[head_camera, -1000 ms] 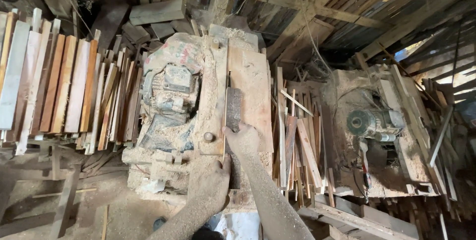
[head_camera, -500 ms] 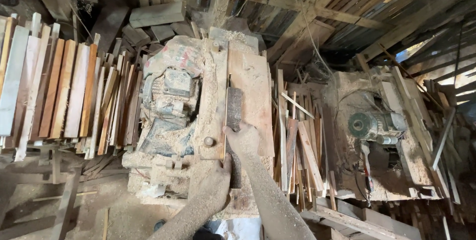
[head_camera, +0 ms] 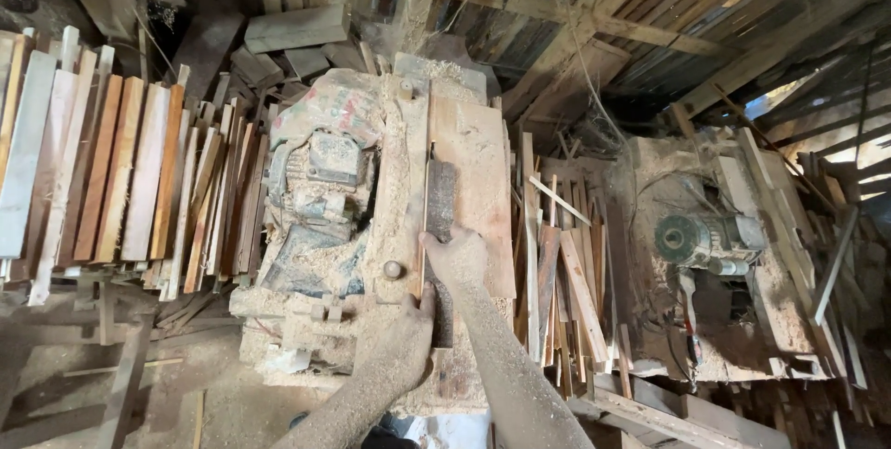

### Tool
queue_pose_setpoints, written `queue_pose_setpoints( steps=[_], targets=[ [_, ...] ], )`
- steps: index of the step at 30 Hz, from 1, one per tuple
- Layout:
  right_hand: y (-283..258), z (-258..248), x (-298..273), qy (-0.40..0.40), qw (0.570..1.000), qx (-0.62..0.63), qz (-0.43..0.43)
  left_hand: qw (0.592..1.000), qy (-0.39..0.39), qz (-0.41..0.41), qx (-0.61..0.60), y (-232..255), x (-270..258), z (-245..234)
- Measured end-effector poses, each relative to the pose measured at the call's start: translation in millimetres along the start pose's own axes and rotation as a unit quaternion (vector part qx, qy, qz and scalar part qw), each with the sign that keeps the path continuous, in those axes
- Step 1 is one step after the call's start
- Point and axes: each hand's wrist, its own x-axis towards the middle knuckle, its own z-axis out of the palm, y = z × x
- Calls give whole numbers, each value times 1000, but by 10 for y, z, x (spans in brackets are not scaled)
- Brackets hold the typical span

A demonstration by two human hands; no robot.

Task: Feeding thin wooden strips into a woodworking machine for processing in a workshop environment.

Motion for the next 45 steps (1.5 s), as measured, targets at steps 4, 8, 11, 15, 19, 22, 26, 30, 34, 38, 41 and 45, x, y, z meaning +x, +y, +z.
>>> queue_pose_setpoints(
  steps=[4, 8, 11, 15, 19, 22, 26, 30, 34, 38, 41, 45],
  targets=[
    [34, 46, 70, 8, 1000, -19, -5, 984, 75, 56, 154, -102, 86, 160],
    [10, 36, 107, -1, 1000, -4, -11, 993, 17, 12, 117, -132, 256, 305],
    [-84, -8, 96, -16, 1000, 4, 7, 991, 56, 18, 118, -65, 194, 88],
    [-44, 39, 156, 4, 1000, -11, -6, 998, 10, -9, 66, -91, 279, 179],
    [-80, -37, 203, -60, 998, -19, 23, 991, 57, 20, 117, -73, 283, 125],
    [-74, -247, 199, -168, 984, 23, 52, 995, 3, 10, 102, -64, 346, 116],
    [126, -231, 298, -177, 978, 104, 28, 921, 20, 138, 363, -147, 362, 112],
    [-34, -351, 218, -182, 974, 104, 86, 985, 89, 38, 144, -72, 294, 35],
    [90, -225, 317, -149, 983, 109, 17, 997, 20, -10, 67, -2, 332, -96],
    [252, -106, 418, -122, 979, 165, 14, 996, 38, -14, 77, -54, 441, 44],
    [232, -109, 409, -104, 979, 176, -15, 992, 81, 18, 95, -121, 445, 99],
    [171, -165, 397, -89, 982, 165, -7, 982, 77, 54, 164, -66, 399, -125]
  ],
)
